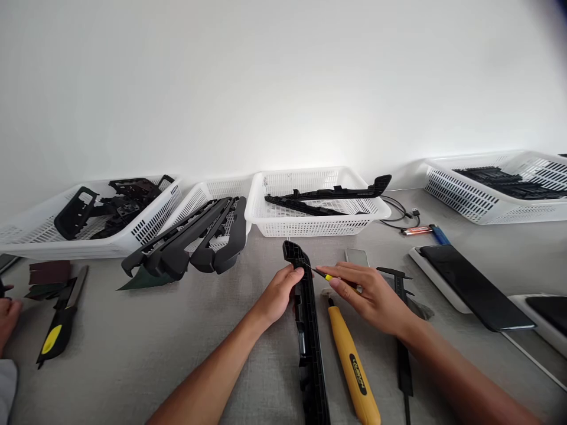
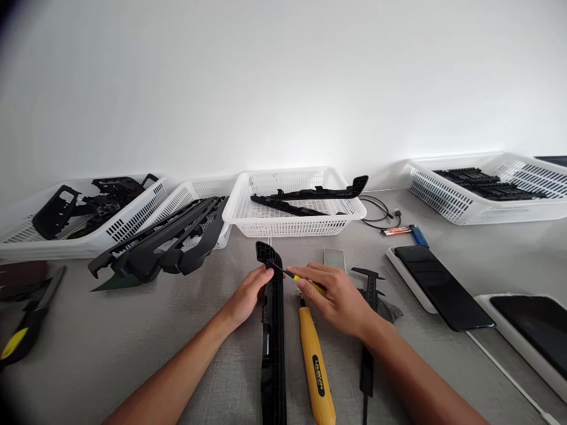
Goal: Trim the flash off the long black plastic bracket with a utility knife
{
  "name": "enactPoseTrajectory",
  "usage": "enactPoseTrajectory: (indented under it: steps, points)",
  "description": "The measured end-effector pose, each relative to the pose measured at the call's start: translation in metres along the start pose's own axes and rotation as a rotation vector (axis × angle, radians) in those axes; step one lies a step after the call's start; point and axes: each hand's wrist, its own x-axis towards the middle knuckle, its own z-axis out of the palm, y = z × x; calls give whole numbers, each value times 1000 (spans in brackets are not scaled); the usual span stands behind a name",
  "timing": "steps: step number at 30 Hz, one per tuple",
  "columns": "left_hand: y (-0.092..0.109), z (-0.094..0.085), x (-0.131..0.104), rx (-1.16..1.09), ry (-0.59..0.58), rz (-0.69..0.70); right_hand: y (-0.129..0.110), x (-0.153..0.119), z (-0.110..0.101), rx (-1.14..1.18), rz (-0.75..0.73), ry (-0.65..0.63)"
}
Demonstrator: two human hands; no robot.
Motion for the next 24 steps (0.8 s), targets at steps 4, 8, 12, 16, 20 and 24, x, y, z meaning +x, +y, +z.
enactPoseTrajectory:
  steps: [4,8,12,16,20,24]
  points:
    - [3,1,-1,40,1,25,3,0,-3,28,-10,-12]
    - [6,2,-3,42,-65,-3,6,2,-5,30,29,91]
    - [8,1,-4,22,-88,-28,5,4,-6,13,42,25]
    - [7,1,-4,8,-97,-43,4,3,-8,19,42,63]
    - [6,1,-3,9,-78,-44,4,2,-11,26,52,-4]
    - [5,1,-3,-10,-43,-64,5,2,-12,52,94,2]
